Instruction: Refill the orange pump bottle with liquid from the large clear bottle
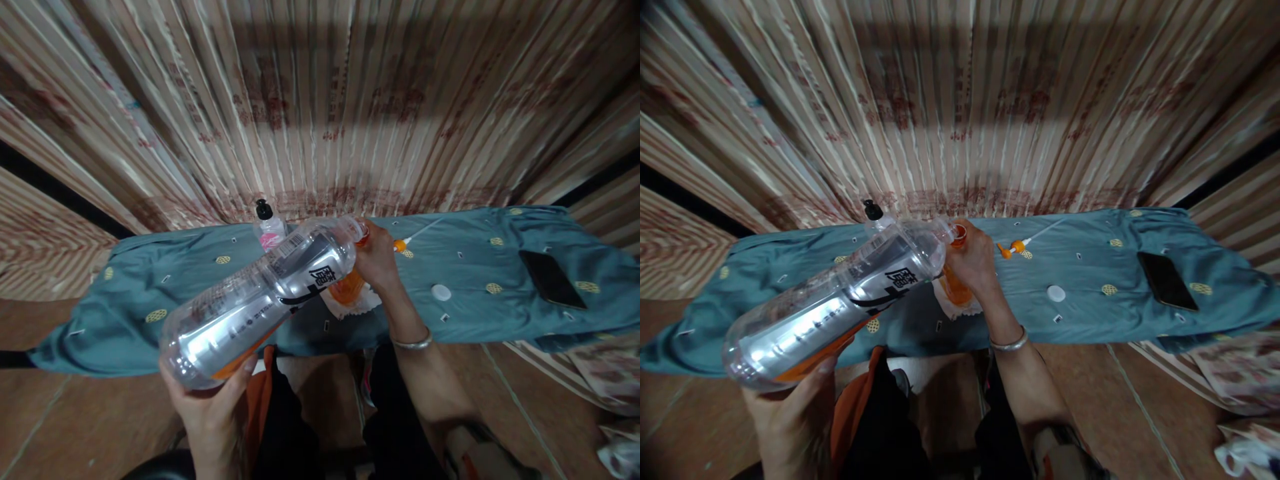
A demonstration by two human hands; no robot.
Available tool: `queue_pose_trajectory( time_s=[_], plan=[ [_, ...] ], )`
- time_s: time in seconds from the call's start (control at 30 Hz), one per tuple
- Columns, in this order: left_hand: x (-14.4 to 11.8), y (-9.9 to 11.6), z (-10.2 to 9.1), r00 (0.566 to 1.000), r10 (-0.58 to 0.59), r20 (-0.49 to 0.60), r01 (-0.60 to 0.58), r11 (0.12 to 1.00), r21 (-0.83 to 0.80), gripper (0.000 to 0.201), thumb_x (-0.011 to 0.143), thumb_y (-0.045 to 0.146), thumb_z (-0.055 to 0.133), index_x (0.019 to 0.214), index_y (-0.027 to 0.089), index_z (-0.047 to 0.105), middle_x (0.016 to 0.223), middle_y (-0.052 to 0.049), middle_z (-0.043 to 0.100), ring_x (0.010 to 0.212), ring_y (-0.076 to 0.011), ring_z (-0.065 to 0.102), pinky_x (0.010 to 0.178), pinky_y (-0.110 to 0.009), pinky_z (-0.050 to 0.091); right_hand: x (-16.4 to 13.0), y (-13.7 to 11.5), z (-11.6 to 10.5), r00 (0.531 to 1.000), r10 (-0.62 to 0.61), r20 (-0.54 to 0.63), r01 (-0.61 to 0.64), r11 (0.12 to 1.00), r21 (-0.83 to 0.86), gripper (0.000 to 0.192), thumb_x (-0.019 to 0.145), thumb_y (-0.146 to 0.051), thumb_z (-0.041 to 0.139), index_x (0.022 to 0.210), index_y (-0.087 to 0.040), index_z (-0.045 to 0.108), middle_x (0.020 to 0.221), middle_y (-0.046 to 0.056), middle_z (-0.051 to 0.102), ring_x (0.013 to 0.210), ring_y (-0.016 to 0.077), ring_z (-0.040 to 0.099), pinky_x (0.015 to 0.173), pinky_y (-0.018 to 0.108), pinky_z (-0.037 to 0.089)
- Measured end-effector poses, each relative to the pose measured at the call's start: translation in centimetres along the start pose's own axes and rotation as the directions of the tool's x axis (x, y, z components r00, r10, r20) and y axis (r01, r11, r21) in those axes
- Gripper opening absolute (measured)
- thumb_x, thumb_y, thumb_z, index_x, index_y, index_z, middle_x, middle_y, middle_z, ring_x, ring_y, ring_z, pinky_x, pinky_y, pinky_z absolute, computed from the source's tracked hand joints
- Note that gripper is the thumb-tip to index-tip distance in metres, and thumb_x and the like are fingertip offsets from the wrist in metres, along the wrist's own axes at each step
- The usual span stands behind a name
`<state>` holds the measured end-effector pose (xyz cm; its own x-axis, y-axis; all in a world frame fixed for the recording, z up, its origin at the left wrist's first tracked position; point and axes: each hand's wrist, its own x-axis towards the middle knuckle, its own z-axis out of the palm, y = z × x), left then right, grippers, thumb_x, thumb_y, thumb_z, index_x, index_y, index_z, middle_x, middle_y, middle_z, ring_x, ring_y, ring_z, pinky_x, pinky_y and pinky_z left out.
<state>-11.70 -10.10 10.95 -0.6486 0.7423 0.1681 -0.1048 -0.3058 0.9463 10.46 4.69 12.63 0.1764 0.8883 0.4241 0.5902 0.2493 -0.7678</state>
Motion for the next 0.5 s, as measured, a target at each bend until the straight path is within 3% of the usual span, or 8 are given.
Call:
queue_pose_trajectory(
  time_s=[0.1, 0.33, 0.5],
  plan=[
    [0.0, 0.13, 0.41, 0.999, -0.034, -0.023, 0.034, 0.999, -0.033, 0.086, 0.046, 0.023, 0.104, 0.124, 0.022, 0.068, 0.123, -0.008, 0.072, 0.111, -0.0238, 0.07, 0.101, -0.034, 0.059, 0.04, 0.0, -0.01, 1.0, 0.001, -0.008, -0.001, 1.0, 0.016, 0.012, 0.085, -0.035, 0.068, 0.081, -0.024, 0.07, 0.075, 0.004, 0.076, 0.071, 0.0248, 0.07, 0.068, 0.033, 0.051],
    [0.12, -0.06, -0.16, 0.999, -0.035, -0.037, 0.034, 0.999, -0.014, 0.091, 0.044, 0.025, 0.104, 0.128, 0.022, 0.069, 0.129, -0.01, 0.071, 0.115, -0.0292, 0.069, 0.102, -0.042, 0.06, 0.0, -0.12, 0.0, 1.0, -0.011, -0.029, 0.011, 1.0, -0.014, 0.013, 0.081, -0.037, 0.072, 0.082, -0.024, 0.072, 0.074, 0.004, 0.077, 0.071, 0.0244, 0.07, 0.065, 0.032, 0.049],
    [0.09, 0.49, 0.22, 0.998, -0.03, -0.052, 0.03, 1.0, -0.008, 0.087, 0.042, 0.026, 0.104, 0.122, 0.023, 0.071, 0.123, -0.007, 0.072, 0.114, -0.0261, 0.069, 0.108, -0.042, 0.056, -0.06, -0.04, 0.09, 1.0, -0.009, -0.015, 0.009, 1.0, -0.003, 0.013, 0.083, -0.035, 0.07, 0.085, -0.023, 0.073, 0.078, 0.005, 0.079, 0.072, 0.0248, 0.071, 0.068, 0.033, 0.051]
  ],
)
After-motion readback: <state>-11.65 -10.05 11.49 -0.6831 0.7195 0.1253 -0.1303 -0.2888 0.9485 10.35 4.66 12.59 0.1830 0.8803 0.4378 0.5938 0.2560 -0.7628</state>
